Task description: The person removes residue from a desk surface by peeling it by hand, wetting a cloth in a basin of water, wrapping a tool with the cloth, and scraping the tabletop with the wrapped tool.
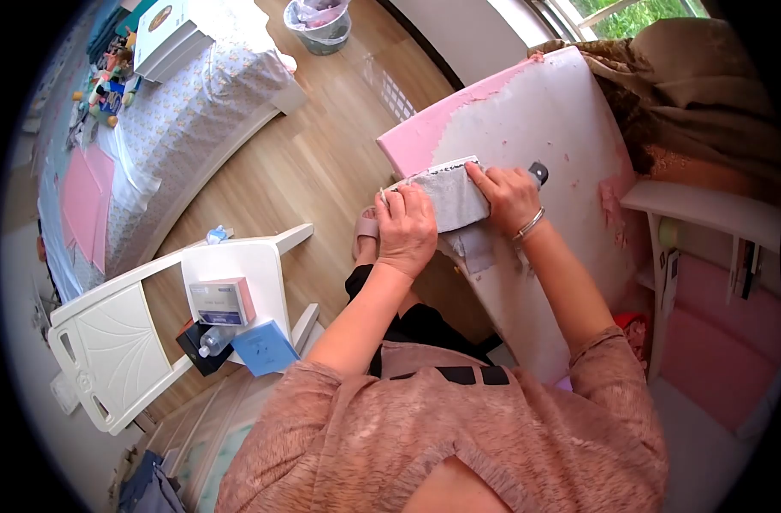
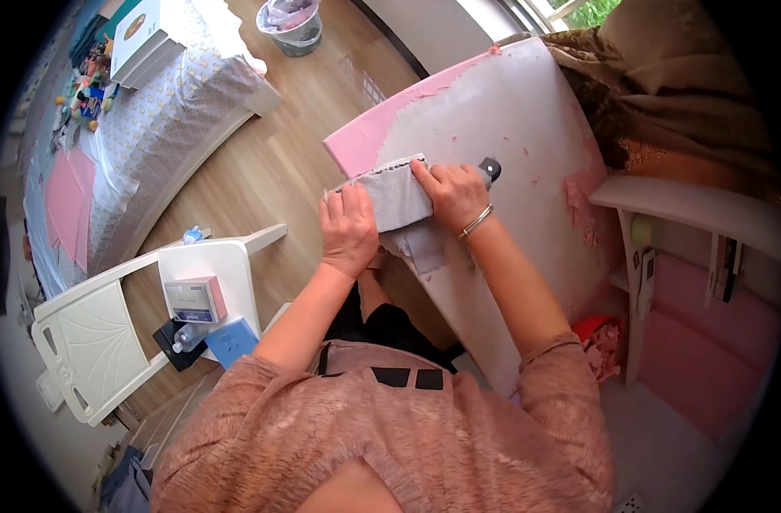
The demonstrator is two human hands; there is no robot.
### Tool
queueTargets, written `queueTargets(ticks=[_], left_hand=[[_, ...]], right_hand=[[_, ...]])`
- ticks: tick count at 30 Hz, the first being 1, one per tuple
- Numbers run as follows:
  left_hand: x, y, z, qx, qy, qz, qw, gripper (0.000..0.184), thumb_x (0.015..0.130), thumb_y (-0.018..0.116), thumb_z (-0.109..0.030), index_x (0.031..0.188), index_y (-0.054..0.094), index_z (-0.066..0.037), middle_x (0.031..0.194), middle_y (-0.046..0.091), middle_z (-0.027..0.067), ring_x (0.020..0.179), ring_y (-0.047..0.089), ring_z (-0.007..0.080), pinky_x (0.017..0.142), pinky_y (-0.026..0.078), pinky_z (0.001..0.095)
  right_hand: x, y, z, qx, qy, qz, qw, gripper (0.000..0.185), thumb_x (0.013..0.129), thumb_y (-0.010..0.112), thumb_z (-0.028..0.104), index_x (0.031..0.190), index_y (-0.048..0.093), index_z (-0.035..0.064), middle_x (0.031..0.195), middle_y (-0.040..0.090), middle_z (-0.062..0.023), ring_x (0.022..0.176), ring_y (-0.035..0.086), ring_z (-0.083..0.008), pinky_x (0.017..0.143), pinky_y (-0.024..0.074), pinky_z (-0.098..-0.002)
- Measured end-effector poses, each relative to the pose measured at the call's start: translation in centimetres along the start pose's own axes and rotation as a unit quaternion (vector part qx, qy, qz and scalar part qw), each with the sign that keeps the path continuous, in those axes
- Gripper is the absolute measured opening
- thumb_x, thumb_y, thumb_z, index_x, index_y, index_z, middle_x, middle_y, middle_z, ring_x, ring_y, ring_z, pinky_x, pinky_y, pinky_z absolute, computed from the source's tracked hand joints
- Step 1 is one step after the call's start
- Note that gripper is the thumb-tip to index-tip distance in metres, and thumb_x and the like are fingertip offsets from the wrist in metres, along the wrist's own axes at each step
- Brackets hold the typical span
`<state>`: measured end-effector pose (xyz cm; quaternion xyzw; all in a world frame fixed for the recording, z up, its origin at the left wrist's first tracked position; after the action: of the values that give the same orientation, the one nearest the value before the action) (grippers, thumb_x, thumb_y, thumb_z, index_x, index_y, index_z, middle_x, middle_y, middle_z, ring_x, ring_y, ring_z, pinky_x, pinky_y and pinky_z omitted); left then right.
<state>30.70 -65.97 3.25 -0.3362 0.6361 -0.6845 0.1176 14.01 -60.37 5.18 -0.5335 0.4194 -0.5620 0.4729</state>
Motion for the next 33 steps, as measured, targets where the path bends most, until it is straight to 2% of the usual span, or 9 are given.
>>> queueTargets(ticks=[8, 15, 17, 19, 21, 23, 25, 30, 33], left_hand=[[1.6, 0.1, 1.3, 0.023, 0.034, -0.046, 0.998, 0.027, 0.072, 0.049, -0.007, 0.094, 0.056, 0.007, 0.077, 0.047, 0.0130, 0.070, 0.046, 0.0271, 0.069, 0.043, 0.0390], [0.0, -0.9, 1.1, 0.006, 0.058, -0.070, 0.996, 0.026, 0.071, 0.050, -0.007, 0.093, 0.056, 0.006, 0.077, 0.047, 0.0125, 0.071, 0.047, 0.0270, 0.071, 0.044, 0.0374], [0.9, -0.3, 1.6, 0.003, 0.052, -0.075, 0.996, 0.026, 0.071, 0.050, -0.007, 0.093, 0.056, 0.006, 0.079, 0.048, 0.0124, 0.069, 0.046, 0.0259, 0.070, 0.044, 0.0361], [2.0, 0.3, 2.3, -0.007, 0.034, -0.045, 0.998, 0.026, 0.072, 0.049, -0.007, 0.093, 0.056, 0.006, 0.080, 0.048, 0.0119, 0.068, 0.046, 0.0248, 0.069, 0.044, 0.0355], [1.6, 0.8, 2.1, -0.004, 0.031, -0.022, 0.999, 0.028, 0.073, 0.049, -0.012, 0.092, 0.059, 0.006, 0.086, 0.054, 0.0169, 0.077, 0.050, 0.0291, 0.078, 0.044, 0.0419], [1.1, 0.3, 2.1, -0.071, 0.020, 0.054, 0.996, 0.028, 0.073, 0.049, -0.012, 0.092, 0.059, 0.006, 0.087, 0.055, 0.0174, 0.079, 0.051, 0.0295, 0.078, 0.044, 0.0421], [0.0, -0.9, 1.0, -0.039, 0.055, -0.042, 0.997, 0.027, 0.072, 0.049, -0.007, 0.094, 0.056, 0.006, 0.075, 0.049, 0.0119, 0.070, 0.048, 0.0263, 0.069, 0.044, 0.0354], [1.5, 0.0, 2.1, -0.094, 0.001, -0.007, 0.996, 0.025, 0.073, 0.049, -0.006, 0.094, 0.056, 0.006, 0.085, 0.052, 0.0127, 0.075, 0.049, 0.0278, 0.078, 0.045, 0.0388], [2.3, 0.8, 2.8, -0.050, 0.012, -0.044, 0.998, 0.025, 0.072, 0.049, -0.011, 0.089, 0.058, 0.005, 0.081, 0.051, 0.0123, 0.074, 0.048, 0.0252, 0.077, 0.044, 0.0390]], right_hand=[[0.3, 0.8, 0.1, -0.005, 0.031, -0.004, 1.000, 0.037, 0.071, 0.051, 0.010, 0.107, 0.061, 0.0127, 0.066, 0.052, -0.0014, 0.059, 0.055, -0.0182, 0.056, 0.0397, -0.0323], [-1.4, 0.5, 1.3, 0.008, 0.045, 0.024, 0.999, 0.047, 0.067, 0.052, 0.007, 0.113, 0.058, 0.0114, 0.067, 0.052, -0.0033, 0.060, 0.055, -0.0204, 0.056, 0.0399, -0.0318], [-0.3, 0.3, 1.2, -0.006, 0.058, 0.007, 0.998, 0.037, 0.072, 0.049, 0.009, 0.107, 0.061, 0.0121, 0.066, 0.054, -0.0024, 0.057, 0.055, -0.0206, 0.054, 0.0408, -0.0336], [0.8, 0.2, 0.7, -0.003, 0.060, 0.030, 0.998, 0.037, 0.072, 0.050, 0.010, 0.107, 0.060, 0.0121, 0.067, 0.054, -0.0026, 0.057, 0.055, -0.0209, 0.055, 0.0414, -0.0337], [1.1, 0.1, 0.6, -0.002, 0.044, 0.023, 0.999, 0.037, 0.071, 0.051, 0.010, 0.107, 0.060, 0.0120, 0.067, 0.055, -0.0026, 0.057, 0.055, -0.0209, 0.055, 0.0416, -0.0338], [-0.6, 0.3, 0.6, 0.000, 0.045, 0.026, 0.999, 0.038, 0.071, 0.051, 0.010, 0.107, 0.060, 0.0119, 0.067, 0.055, -0.0026, 0.056, 0.055, -0.0208, 0.055, 0.0416, -0.0335], [-2.1, -0.3, 1.1, 0.021, 0.055, 0.046, 0.997, 0.046, 0.065, 0.054, 0.009, 0.111, 0.058, 0.0119, 0.066, 0.052, -0.0033, 0.056, 0.054, -0.0208, 0.053, 0.0400, -0.0327], [0.3, -0.3, 1.0, -0.012, 0.075, 0.055, 0.996, 0.037, 0.071, 0.051, 0.009, 0.107, 0.059, 0.0116, 0.068, 0.056, -0.0033, 0.058, 0.057, -0.0210, 0.054, 0.0422, -0.0342], [1.5, -0.1, 0.6, -0.004, 0.060, 0.049, 0.997, 0.036, 0.071, 0.051, 0.009, 0.106, 0.059, 0.0111, 0.068, 0.056, -0.0036, 0.058, 0.057, -0.0215, 0.055, 0.0423, -0.0347]])
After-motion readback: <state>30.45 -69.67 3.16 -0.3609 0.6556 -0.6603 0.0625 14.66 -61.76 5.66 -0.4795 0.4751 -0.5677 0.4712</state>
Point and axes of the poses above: each hand's wrist, its own x-axis towards the middle knuckle, its own y-axis out of the palm, z = x × y, the point moved 2 cm from there along x, towards the middle knuckle
